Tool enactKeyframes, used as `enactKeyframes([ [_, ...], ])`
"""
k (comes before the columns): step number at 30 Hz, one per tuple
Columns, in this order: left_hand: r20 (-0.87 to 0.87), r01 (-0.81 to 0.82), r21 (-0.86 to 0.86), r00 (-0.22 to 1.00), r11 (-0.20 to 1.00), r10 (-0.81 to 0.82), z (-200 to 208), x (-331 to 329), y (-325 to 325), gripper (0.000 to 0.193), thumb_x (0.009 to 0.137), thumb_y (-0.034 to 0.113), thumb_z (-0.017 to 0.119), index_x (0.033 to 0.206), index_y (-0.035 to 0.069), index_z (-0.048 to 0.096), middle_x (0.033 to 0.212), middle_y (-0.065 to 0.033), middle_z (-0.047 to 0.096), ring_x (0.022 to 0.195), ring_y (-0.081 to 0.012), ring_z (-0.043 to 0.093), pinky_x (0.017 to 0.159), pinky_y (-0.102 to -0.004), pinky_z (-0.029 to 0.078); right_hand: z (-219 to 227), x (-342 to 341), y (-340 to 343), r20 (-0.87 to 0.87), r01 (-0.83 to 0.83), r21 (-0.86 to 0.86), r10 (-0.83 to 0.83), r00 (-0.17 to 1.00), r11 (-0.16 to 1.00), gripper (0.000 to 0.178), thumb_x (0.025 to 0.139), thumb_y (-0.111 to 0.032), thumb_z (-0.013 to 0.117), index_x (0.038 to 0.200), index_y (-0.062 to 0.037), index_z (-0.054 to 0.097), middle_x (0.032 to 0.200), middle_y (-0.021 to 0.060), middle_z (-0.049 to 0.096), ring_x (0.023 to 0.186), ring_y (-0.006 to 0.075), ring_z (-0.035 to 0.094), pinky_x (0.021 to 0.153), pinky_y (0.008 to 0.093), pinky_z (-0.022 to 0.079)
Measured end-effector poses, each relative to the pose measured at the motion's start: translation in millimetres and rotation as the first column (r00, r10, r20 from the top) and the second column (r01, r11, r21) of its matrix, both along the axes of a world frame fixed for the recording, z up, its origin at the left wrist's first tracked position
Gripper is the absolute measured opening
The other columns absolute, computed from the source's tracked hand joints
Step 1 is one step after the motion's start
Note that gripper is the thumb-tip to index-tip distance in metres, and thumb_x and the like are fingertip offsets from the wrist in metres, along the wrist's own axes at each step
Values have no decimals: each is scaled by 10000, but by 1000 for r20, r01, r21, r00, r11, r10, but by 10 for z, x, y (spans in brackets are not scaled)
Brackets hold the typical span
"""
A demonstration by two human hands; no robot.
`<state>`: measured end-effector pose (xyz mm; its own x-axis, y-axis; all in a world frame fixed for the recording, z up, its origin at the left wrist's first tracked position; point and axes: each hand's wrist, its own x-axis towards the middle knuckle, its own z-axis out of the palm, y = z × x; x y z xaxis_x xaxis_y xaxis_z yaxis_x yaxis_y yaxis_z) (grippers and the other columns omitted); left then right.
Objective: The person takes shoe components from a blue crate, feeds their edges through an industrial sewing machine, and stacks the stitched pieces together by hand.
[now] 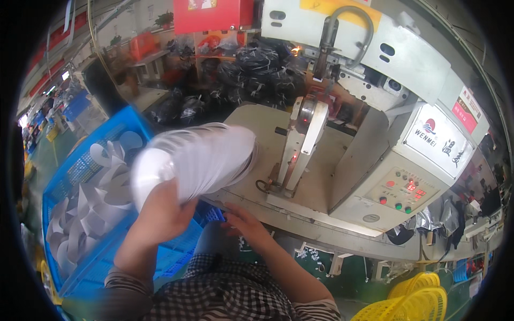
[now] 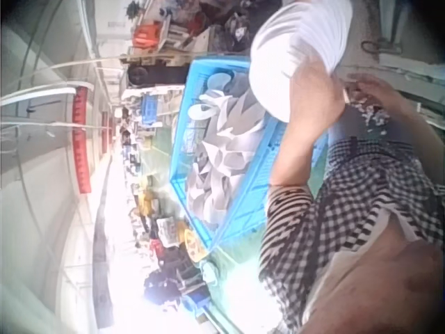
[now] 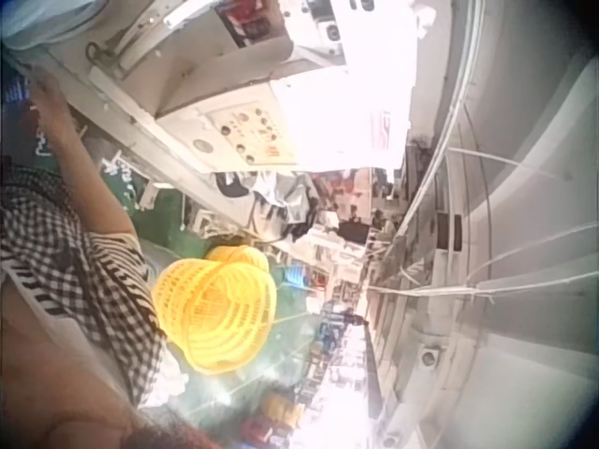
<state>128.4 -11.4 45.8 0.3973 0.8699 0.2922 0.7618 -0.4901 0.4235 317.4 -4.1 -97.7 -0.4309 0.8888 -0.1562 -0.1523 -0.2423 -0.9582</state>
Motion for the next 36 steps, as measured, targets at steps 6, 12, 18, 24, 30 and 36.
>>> enactKeyframes([
  [6,-346,-142,111,922,984,172,-321,354,418,560,677,-9,530,1206,-51,351,900,-206,575,865,-356,561,720,-435,448,-184,98,37,-58,58,-53,-61,996,997,433,904,-219,461,1279,-19,373,1127,120,509,950,208,558,784,299,461],
  [12,-490,-164,-192,870,967,50,-922,550,837,579,719,53,513,1261,-37,328,989,-197,587,960,-330,559,788,-409,444,-389,151,134,-144,94,-149,-115,983,984,456,877,-197,513,1259,15,384,1129,122,513,930,205,569,767,293,483],
  [18,167,-52,-172,983,984,81,-1127,438,1104,566,802,244,501,1287,2,337,1049,-254,564,937,-372,561,840,-426,408,-435,-67,353,-237,205,-69,-215,947,976,551,907,-279,458,1336,-2,249,1214,143,444,1095,243,479,890,351,428],
  [24,-351,66,-142,930,988,-113,-191,534,649,434,851,434,463,929,30,601,923,-160,607,898,-307,566,782,-385,439,-313,-297,555,-341,215,4,-200,918,977,727,884,-319,501,1385,-30,60,1326,168,319,1188,237,398,944,361,376],
  [30,81,3,-181,997,984,11,-82,139,2053,475,849,434,451,894,-13,607,838,-170,628,803,-284,615,716,-368,470,-486,-632,423,50,293,291,-320,946,911,990,712,-287,730,1367,27,59,1309,232,286,1167,266,391,931,375,374],
  [36,-239,-65,-281,971,957,-4,-1441,371,2525,867,757,713,360,1292,32,383,1242,-244,450,1159,-318,448,976,-367,328,-491,-711,380,376,106,734,-531,759,671,983,531,-185,808,1315,34,256,1320,270,222,1193,409,317,1011,429,279],
])
